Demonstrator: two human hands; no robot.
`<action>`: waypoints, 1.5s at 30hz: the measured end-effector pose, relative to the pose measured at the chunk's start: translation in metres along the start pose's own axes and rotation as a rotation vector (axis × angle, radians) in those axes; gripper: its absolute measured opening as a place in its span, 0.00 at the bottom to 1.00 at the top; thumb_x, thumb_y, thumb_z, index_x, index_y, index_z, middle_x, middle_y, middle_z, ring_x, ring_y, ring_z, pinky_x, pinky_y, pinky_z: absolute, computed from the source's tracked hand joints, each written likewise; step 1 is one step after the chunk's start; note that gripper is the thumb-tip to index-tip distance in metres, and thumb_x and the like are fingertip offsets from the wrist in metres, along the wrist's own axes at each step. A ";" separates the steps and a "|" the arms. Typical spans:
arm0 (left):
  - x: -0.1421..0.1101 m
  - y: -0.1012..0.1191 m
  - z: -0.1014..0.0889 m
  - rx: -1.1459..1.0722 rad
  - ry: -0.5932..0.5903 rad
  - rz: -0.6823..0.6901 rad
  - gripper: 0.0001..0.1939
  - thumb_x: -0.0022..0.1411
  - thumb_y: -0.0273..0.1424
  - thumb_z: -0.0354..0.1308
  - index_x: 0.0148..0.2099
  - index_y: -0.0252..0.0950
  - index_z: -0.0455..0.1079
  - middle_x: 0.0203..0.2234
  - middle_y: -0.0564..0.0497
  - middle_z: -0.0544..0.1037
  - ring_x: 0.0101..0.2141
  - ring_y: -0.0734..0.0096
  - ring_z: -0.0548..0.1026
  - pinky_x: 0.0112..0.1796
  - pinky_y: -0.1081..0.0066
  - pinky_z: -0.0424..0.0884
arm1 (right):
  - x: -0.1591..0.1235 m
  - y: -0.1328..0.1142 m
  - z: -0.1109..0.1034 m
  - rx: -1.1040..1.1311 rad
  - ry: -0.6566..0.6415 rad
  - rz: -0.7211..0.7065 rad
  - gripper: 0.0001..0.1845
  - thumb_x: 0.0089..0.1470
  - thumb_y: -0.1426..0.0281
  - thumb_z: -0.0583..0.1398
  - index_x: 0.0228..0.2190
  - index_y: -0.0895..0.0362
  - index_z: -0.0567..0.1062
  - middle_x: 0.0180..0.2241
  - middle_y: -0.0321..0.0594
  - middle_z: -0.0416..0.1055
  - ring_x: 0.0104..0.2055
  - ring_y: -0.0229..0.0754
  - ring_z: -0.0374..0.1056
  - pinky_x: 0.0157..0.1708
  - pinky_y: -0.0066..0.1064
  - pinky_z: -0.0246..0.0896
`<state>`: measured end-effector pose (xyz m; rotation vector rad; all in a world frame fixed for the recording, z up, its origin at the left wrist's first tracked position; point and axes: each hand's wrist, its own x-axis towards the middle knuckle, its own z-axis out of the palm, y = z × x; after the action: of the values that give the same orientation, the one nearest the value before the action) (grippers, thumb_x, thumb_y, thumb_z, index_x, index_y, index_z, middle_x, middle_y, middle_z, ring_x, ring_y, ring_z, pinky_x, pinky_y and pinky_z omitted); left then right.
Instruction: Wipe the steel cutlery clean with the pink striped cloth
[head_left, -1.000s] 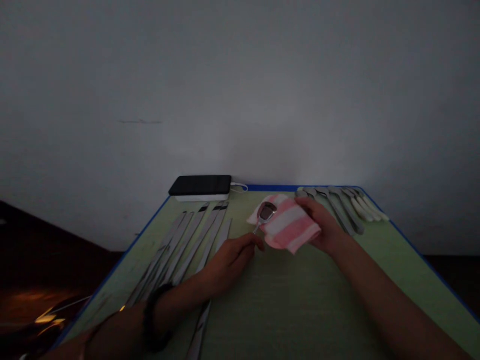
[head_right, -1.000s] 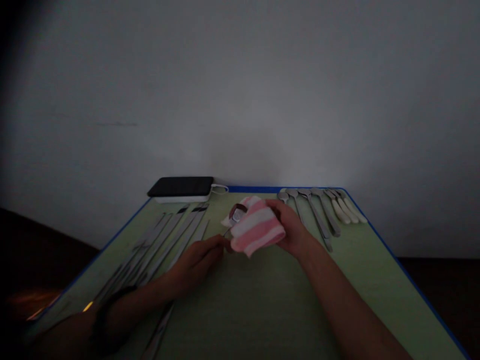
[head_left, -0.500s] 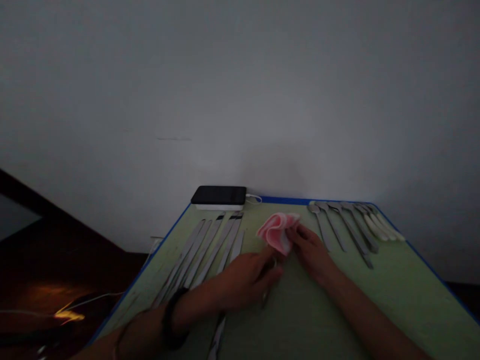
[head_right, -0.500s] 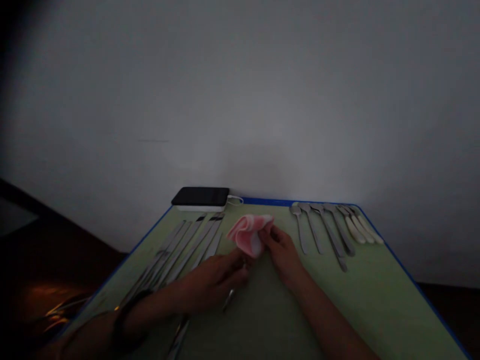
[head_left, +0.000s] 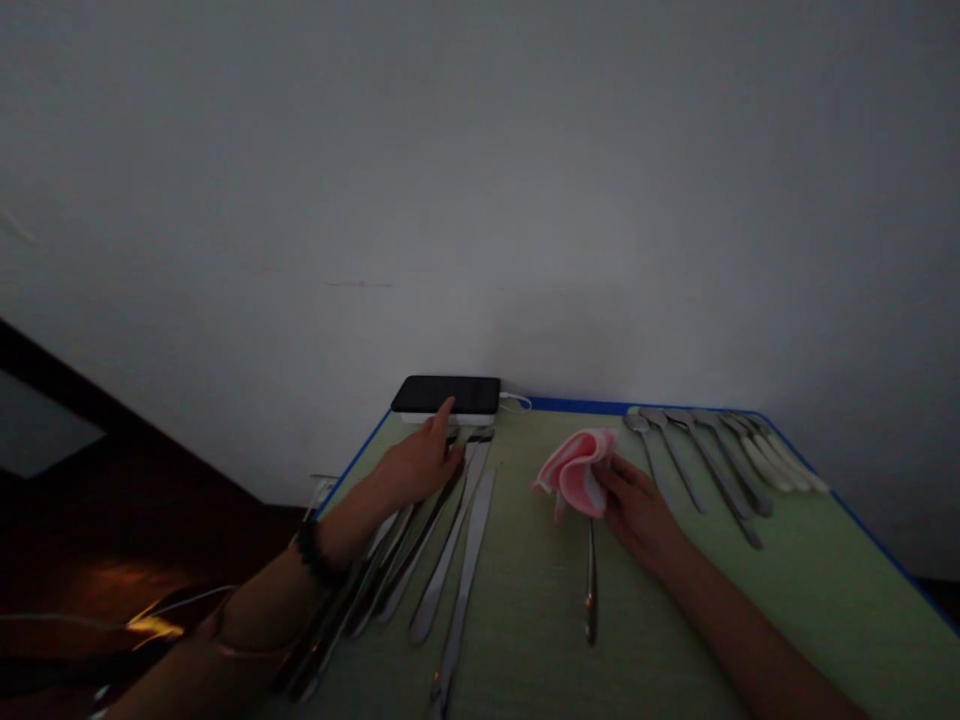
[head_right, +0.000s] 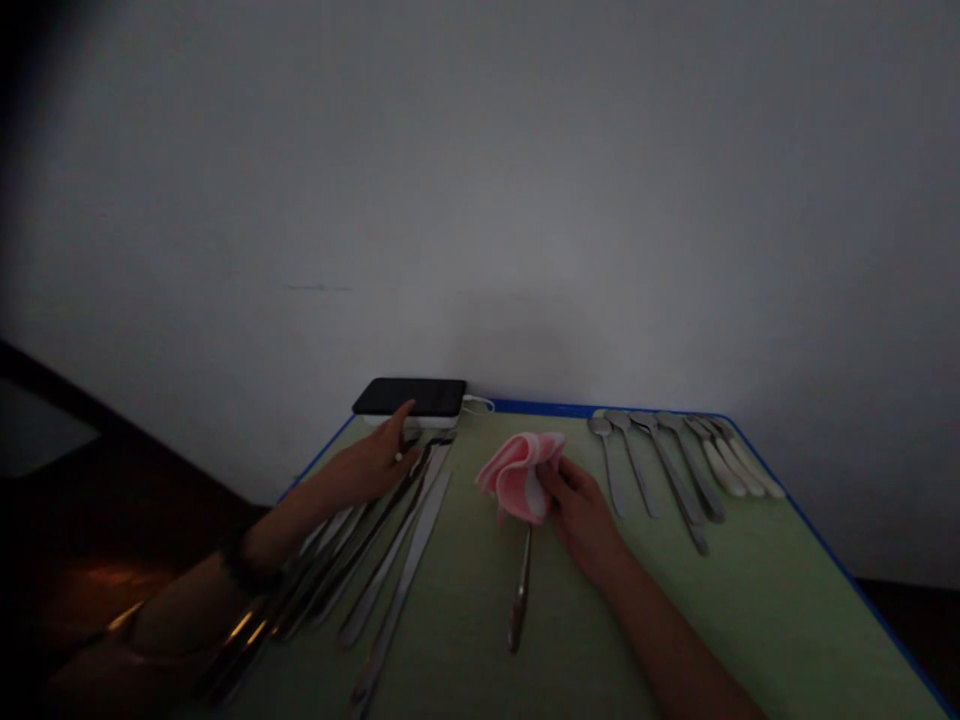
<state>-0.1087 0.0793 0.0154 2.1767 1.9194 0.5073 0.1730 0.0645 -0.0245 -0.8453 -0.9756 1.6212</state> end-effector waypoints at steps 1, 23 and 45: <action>0.000 0.000 0.002 0.030 -0.005 0.000 0.35 0.61 0.38 0.48 0.64 0.28 0.41 0.47 0.35 0.70 0.38 0.57 0.75 0.36 0.65 0.67 | 0.000 0.000 0.000 0.001 -0.003 0.000 0.15 0.47 0.61 0.61 0.38 0.53 0.72 0.38 0.38 0.73 0.42 0.44 0.68 0.47 0.36 0.60; -0.054 0.106 0.000 -0.296 -0.358 0.348 0.17 0.67 0.40 0.40 0.42 0.37 0.66 0.35 0.49 0.74 0.34 0.67 0.72 0.35 0.70 0.67 | 0.007 0.008 -0.008 0.302 0.074 -0.027 0.09 0.42 0.72 0.64 0.31 0.56 0.76 0.34 0.37 0.75 0.37 0.39 0.70 0.44 0.32 0.63; -0.062 0.124 0.054 -0.293 -0.298 0.278 0.08 0.64 0.34 0.45 0.36 0.36 0.62 0.25 0.52 0.72 0.26 0.70 0.69 0.28 0.72 0.61 | 0.005 0.005 0.007 -0.102 0.337 -0.185 0.14 0.45 0.66 0.60 0.36 0.55 0.72 0.36 0.37 0.73 0.38 0.41 0.67 0.40 0.33 0.59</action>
<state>0.0199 0.0049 0.0034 2.1860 1.3127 0.4442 0.1641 0.0676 -0.0262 -1.0282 -0.8725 1.2318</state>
